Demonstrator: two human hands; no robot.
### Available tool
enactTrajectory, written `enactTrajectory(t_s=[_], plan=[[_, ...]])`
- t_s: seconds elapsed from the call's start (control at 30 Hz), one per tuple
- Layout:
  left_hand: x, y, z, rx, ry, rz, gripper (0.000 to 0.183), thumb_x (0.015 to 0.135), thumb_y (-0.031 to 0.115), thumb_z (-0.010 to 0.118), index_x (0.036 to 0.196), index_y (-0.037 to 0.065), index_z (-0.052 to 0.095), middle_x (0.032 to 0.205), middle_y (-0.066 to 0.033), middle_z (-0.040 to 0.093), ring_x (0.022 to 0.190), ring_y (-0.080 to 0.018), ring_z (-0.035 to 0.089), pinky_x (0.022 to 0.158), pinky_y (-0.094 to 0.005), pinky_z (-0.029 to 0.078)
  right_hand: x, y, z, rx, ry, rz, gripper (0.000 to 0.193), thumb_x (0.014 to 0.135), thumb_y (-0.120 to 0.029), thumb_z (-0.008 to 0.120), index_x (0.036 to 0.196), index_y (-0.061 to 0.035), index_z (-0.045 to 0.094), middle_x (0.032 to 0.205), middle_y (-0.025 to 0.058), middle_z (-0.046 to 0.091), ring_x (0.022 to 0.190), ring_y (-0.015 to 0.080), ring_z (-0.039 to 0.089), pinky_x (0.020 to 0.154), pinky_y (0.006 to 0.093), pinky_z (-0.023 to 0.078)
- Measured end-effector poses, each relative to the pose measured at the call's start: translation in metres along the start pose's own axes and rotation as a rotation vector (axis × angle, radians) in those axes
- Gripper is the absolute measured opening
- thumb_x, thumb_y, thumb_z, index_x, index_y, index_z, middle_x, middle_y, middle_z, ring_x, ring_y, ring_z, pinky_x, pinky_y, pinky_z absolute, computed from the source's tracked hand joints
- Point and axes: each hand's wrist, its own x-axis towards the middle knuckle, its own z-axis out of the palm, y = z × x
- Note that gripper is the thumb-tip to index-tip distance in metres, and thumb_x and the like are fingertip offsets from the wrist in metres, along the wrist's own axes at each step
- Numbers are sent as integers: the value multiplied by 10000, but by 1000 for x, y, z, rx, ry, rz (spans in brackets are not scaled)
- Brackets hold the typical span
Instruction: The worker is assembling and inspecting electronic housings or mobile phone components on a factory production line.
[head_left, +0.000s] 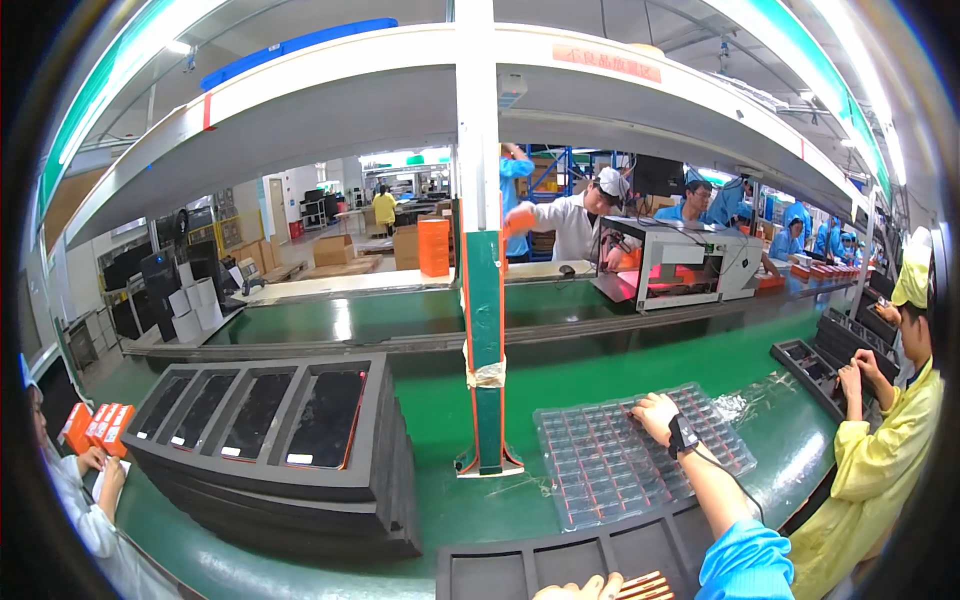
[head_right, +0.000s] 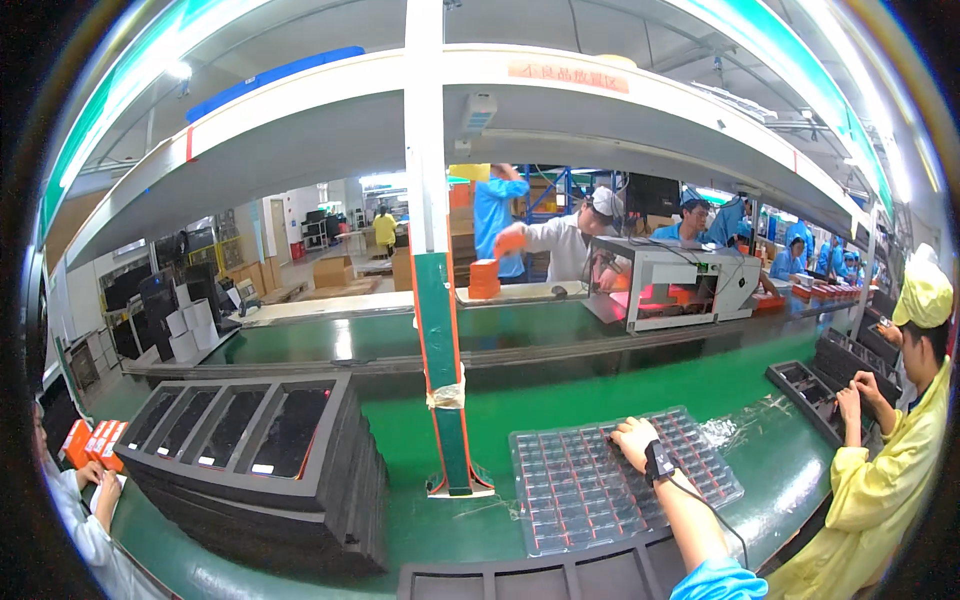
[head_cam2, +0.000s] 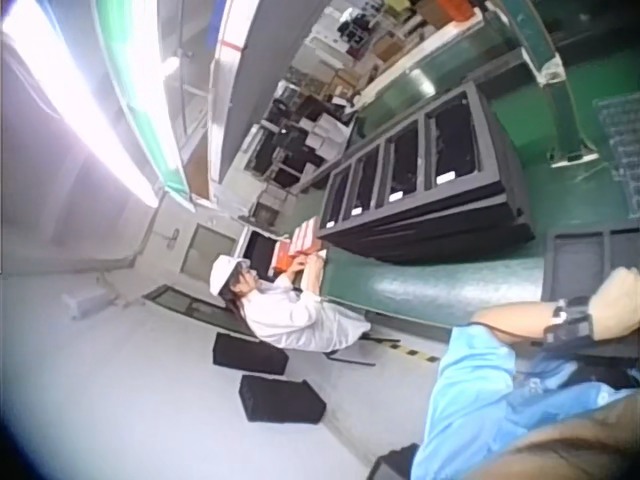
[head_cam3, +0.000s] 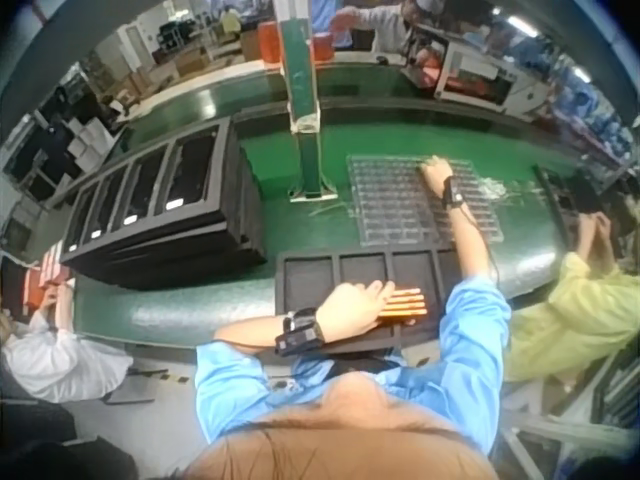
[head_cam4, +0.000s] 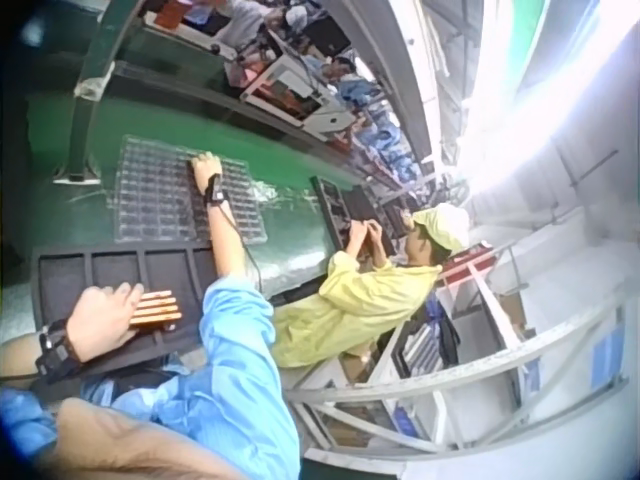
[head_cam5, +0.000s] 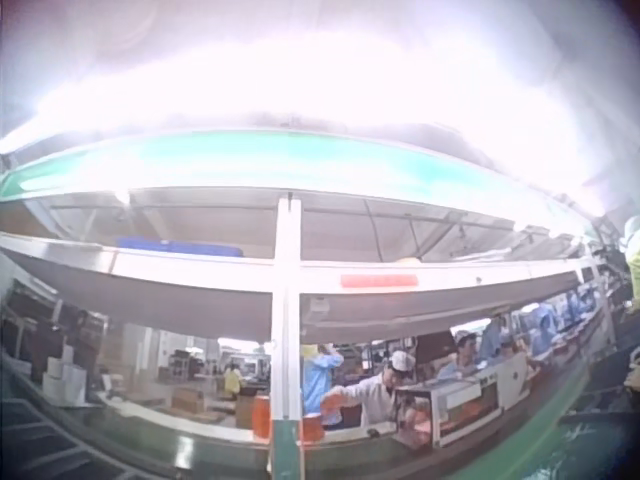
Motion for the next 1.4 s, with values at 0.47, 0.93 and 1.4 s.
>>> enactTrajectory(t_s=[0.47,0.93,1.4], plan=[[5,-5,-4,-25,-28,-30,677,781,360,766,1289,-27,542,964,-128,641,737,-286,677,620,-389,550,9,8,-7,41,158,-96,85,812,-121,644,878,-113,698,853,48,680,914,245,621,807,384,493],[2,-13,23,-75,558,6,382,848,308,750,1148,78,693,867,-72,716,705,-224,675,613,-344,529,-168,-200,-270,1075,97,-37,182,782,-38,825,951,-96,793,950,95,689,878,216,680,782,305,557],[-4,-2,14,-84,683,147,244,810,160,778,1029,61,730,977,-71,754,774,-214,725,618,-316,559,-187,-255,-279,1217,447,309,182,862,81,712,1035,25,696,982,140,714,861,210,709,770,281,566]])
